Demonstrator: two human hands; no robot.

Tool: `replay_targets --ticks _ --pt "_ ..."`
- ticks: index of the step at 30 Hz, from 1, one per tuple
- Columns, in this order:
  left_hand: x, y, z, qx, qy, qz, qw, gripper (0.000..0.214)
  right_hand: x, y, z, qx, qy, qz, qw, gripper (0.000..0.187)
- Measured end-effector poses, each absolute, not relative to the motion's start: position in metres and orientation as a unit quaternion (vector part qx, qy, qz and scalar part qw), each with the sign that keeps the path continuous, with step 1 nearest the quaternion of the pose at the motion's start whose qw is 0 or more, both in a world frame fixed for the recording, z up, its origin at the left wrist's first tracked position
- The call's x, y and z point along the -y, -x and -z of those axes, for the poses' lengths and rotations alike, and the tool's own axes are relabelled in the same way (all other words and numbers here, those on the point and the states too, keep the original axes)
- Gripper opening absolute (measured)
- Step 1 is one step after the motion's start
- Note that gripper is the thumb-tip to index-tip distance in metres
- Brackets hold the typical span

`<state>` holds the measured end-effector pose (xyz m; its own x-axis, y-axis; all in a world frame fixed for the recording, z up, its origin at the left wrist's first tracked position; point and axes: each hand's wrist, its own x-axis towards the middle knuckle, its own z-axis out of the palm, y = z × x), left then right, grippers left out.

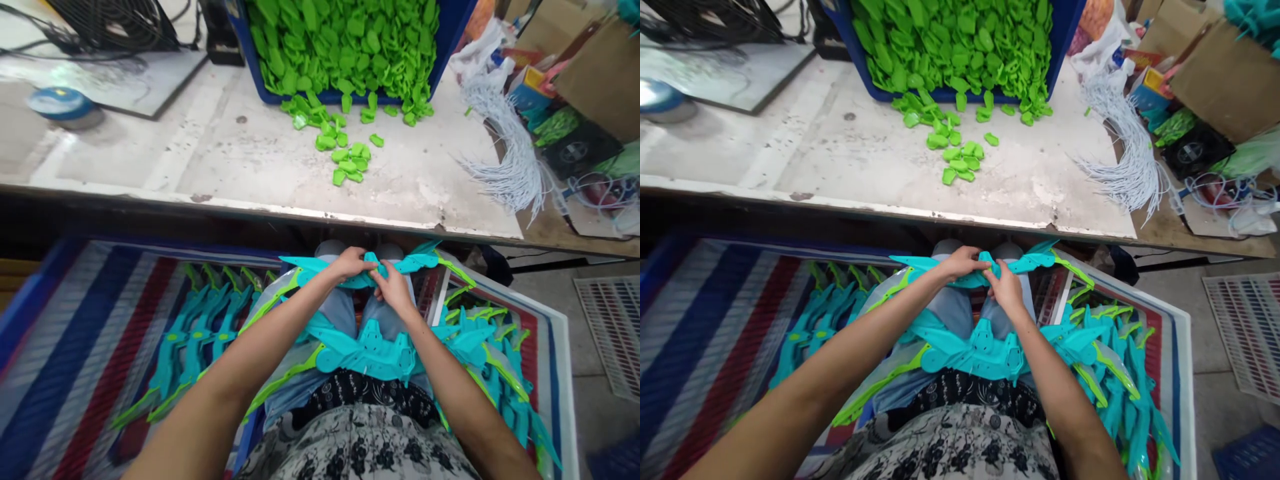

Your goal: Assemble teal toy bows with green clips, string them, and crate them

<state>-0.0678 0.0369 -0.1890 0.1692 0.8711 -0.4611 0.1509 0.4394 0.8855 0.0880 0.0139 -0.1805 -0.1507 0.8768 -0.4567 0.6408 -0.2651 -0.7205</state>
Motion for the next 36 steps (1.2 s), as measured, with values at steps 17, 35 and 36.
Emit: replay_targets --ticks 17,35,36 --pt "-0.002 0.044 0.162 -0.597 -0.772 -0.099 0.195 0.052 -0.143 0.025 0.082 0.894 0.428 -0.021 0.133 0.036" --pt "-0.038 0.075 0.136 -0.514 -0.791 -0.062 0.326 0.043 -0.026 -0.117 0.112 0.695 0.475 -0.4 0.363 0.027" --pt "-0.047 0.077 0.133 -0.511 -0.784 -0.061 0.347 0.039 -0.011 -0.125 0.123 0.66 0.489 -0.439 0.364 0.029"
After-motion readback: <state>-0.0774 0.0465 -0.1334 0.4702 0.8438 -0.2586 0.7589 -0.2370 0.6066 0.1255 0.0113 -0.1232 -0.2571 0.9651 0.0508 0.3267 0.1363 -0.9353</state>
